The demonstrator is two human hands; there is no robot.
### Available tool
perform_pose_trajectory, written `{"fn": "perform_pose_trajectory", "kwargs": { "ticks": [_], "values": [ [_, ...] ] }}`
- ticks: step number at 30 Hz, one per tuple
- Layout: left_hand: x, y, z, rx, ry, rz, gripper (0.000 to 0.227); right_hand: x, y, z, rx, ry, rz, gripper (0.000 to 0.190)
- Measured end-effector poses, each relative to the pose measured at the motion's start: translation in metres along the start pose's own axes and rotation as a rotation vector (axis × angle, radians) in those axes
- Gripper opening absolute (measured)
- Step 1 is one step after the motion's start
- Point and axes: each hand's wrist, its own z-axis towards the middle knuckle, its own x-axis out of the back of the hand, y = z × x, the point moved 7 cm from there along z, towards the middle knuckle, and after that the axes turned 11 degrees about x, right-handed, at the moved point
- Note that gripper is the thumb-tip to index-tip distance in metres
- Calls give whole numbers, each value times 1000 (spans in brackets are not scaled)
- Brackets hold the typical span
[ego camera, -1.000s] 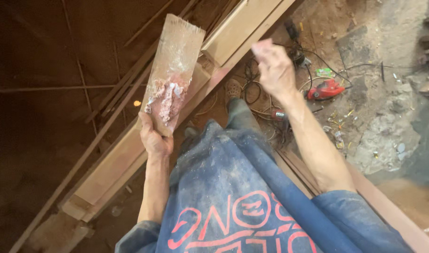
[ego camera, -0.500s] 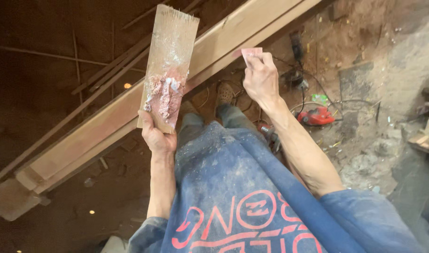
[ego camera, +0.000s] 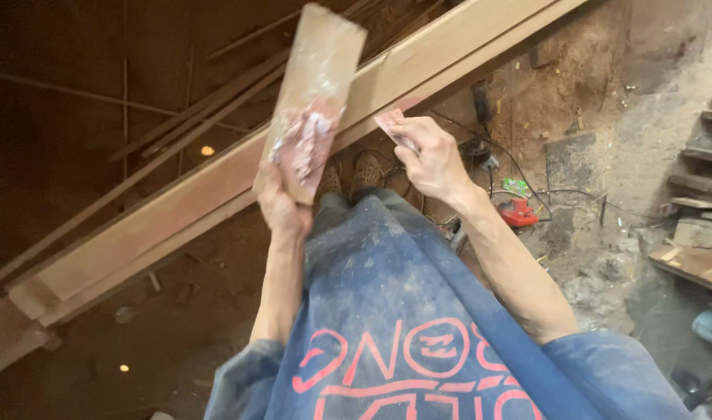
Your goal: The person uses an angle grinder to sand a long wooden plank, then switches to hand sanding with sandpaper and a sanding block. The person smooths the plank's surface and edges while working in a cluttered workshop.
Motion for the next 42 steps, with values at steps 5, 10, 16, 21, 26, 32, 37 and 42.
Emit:
{"fn": "perform_pose_trajectory", "kwargs": {
  "ticks": [5,10,16,21,26,32,37,42],
  "values": [
    [-18,-6,21,72,-4,-56,54,-1,-47,0,117,-20,-35,32],
    [-30,-7,23,65,-52,-22,50,-5,-71,3,151,-7,-127,30],
    [-29,-6,22,-76,-131,171,43,-11,-81,3,178,-22,-200,34],
    [-3,-27,35,-18,9,183,36,-12,-58,-8,142,-96,-261,23],
    [-39,-46,39,66,-29,164,39,28,-7,-24,95,-243,-371,21],
    [-115,-69,67,69,-140,74,47,138,89,-41,206,6,-354,44],
    [-164,-153,130,106,-105,10,50,248,211,-37,46,280,-228,32],
    [-179,-210,178,86,-94,-48,53,303,304,-13,96,190,-230,34]
  ]
}}
